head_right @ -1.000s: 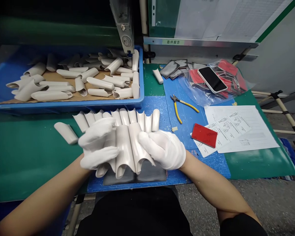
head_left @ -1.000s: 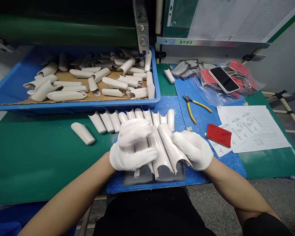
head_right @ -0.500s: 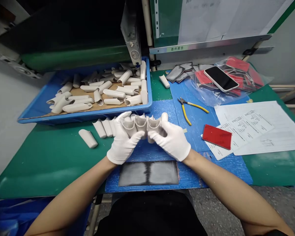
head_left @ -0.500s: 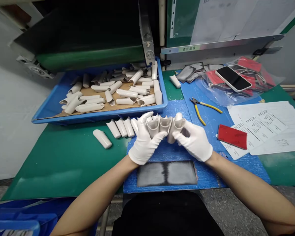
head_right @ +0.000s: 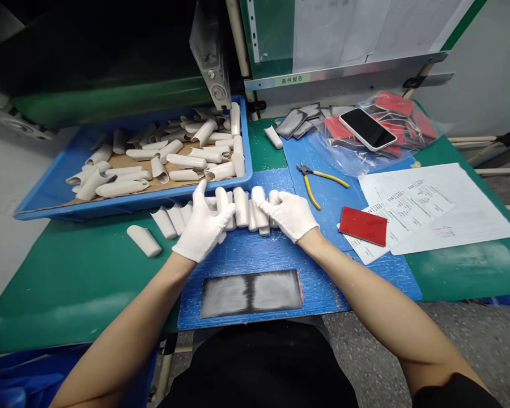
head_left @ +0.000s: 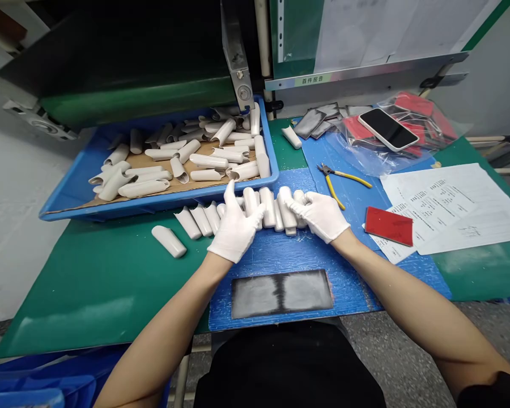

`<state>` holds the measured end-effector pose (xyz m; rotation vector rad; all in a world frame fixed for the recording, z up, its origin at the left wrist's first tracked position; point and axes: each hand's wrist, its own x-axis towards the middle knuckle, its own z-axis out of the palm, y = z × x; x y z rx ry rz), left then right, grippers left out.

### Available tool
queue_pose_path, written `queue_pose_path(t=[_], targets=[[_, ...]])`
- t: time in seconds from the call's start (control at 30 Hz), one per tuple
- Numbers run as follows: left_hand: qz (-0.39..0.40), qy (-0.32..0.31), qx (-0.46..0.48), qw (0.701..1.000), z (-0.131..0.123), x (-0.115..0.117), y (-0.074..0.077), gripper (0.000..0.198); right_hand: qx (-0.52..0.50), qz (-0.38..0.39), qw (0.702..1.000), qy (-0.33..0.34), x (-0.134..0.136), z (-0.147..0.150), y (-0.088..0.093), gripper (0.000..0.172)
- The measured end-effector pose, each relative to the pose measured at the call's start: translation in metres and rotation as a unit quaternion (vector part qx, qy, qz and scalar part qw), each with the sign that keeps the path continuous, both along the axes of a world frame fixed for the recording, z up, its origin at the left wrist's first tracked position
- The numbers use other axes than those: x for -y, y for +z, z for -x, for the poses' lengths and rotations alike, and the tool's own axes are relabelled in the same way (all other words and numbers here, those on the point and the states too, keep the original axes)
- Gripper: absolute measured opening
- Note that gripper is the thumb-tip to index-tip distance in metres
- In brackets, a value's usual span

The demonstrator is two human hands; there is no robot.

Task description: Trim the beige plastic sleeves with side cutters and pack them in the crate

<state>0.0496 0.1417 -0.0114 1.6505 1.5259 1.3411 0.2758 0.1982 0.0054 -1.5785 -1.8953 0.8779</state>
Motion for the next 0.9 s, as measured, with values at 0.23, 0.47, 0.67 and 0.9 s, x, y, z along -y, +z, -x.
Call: queue_pose_path(t=[0.23, 0.47, 0.67, 0.9], targets=[[0.105, 0.084, -0.119, 0.984, 0.008, 0.01, 0.013, 0.1, -0.075, 0.05, 0.996, -0.019, 0.005, 0.001, -0.006, 0.035], [0.026, 0.083, -0.182, 0.979, 0.019, 0.011, 0.027, 0.062, 0.065, -0.137, 0.988, -0.03, -0.02, -0.032, 0.007, 0.04], [-0.021, 0.143, -0.313, 0.939, 0.085, -0.011, 0.065, 0.037, 0.353, -0.051, 0.933, -0.055, -0.061, -0.077, -0.002, 0.082], [0.05, -0.066, -0.553, 0.829, 0.137, -0.083, 0.108, 0.054, 0.354, 0.0, 0.934, -0.04, -0.051, -0.084, 0.01, 0.065]])
